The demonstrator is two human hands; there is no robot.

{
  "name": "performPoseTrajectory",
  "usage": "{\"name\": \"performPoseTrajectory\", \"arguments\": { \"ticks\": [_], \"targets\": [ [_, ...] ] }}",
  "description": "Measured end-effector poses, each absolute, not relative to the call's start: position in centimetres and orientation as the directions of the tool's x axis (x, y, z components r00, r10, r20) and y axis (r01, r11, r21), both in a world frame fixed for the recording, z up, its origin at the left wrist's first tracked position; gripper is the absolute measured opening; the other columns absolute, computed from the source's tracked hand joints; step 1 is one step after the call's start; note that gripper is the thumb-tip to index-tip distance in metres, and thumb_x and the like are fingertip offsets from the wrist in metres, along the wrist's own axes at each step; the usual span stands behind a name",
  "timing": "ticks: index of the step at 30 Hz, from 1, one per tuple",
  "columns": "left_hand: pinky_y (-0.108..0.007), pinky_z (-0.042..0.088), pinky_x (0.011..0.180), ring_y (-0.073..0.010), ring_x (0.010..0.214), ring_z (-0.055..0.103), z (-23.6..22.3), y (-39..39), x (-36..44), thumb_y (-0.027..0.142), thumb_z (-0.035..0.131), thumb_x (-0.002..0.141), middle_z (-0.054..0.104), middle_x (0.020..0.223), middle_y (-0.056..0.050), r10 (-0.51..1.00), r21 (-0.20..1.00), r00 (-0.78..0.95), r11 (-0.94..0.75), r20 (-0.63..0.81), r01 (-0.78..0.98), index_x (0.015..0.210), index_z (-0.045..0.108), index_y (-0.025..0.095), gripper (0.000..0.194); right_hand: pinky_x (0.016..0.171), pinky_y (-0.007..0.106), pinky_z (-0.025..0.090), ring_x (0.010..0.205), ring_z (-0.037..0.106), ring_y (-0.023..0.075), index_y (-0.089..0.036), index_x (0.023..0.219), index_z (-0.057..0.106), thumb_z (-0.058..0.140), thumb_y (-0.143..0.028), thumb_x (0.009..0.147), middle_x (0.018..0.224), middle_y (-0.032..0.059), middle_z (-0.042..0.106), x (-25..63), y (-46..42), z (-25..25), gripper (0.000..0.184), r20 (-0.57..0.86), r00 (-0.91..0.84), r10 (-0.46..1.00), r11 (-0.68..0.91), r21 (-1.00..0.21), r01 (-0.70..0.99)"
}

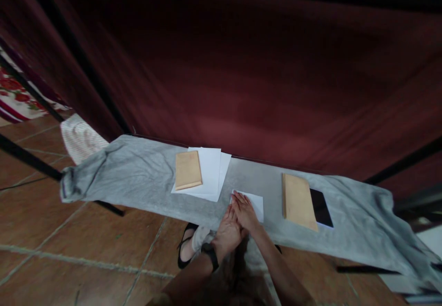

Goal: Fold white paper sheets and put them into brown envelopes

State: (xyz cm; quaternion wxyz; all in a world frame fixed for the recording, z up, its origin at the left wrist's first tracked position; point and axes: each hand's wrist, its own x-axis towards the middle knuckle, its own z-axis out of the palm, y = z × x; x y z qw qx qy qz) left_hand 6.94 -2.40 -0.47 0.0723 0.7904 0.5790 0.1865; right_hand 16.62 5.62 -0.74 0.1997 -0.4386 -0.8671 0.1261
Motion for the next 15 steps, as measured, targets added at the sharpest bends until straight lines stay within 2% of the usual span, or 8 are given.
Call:
{"name": "performPoseTrajectory", "arguments": {
  "ticks": [4,8,11,15],
  "targets": [
    [-0.054,0.028,0.120,-0.0340,0.149,0.029,-0.3,-2.5,7.0,0.052,0.049,0.095,0.040,0.155,-0.024,0.951,0.345,0.228,-0.289,0.209,0.893,0.147,0.042,0.005,0.071,0.118,0.046,0.035,0.141,0.044,0.0217,-0.016,0.143,0.053,0.025,-0.029,0.105,0.150,0.0104,0.051,17.4,7.1,-1.1,0.049,0.245,-0.531,0.811,0.584,-0.302,0.753],
    [-0.053,0.028,0.120,-0.0319,0.150,0.027,-0.2,-2.6,6.9,0.051,0.046,0.096,0.036,0.157,-0.022,0.947,0.336,0.229,-0.297,0.226,0.894,0.151,0.036,0.007,0.071,0.117,0.047,0.034,0.143,0.041,0.0242,-0.011,0.143,0.052,0.025,-0.026,0.105,0.152,0.0150,0.047,19.4,6.9,-1.7,0.050,0.294,-0.542,0.788,0.605,-0.204,0.770],
    [-0.054,0.028,0.120,-0.0322,0.150,0.027,-0.3,-2.6,6.9,0.047,0.045,0.096,0.034,0.159,-0.021,0.944,0.318,0.245,-0.307,0.220,0.897,0.152,0.034,0.008,0.069,0.117,0.047,0.033,0.145,0.037,0.0229,-0.015,0.145,0.050,0.028,-0.023,0.104,0.153,0.0132,0.045,21.5,5.5,-2.4,0.048,0.345,-0.550,0.760,0.626,-0.162,0.763],
    [-0.053,0.025,0.121,-0.0320,0.150,0.026,0.0,-2.0,7.4,0.038,0.041,0.095,0.035,0.158,-0.019,0.965,0.343,0.213,-0.255,0.154,0.904,0.150,0.040,0.008,0.063,0.116,0.046,0.033,0.145,0.038,0.0226,-0.019,0.150,0.044,0.031,-0.027,0.104,0.155,0.0109,0.043,23.9,3.3,-3.1,0.048,0.349,-0.519,0.780,0.589,-0.133,0.797]
  ]
}}
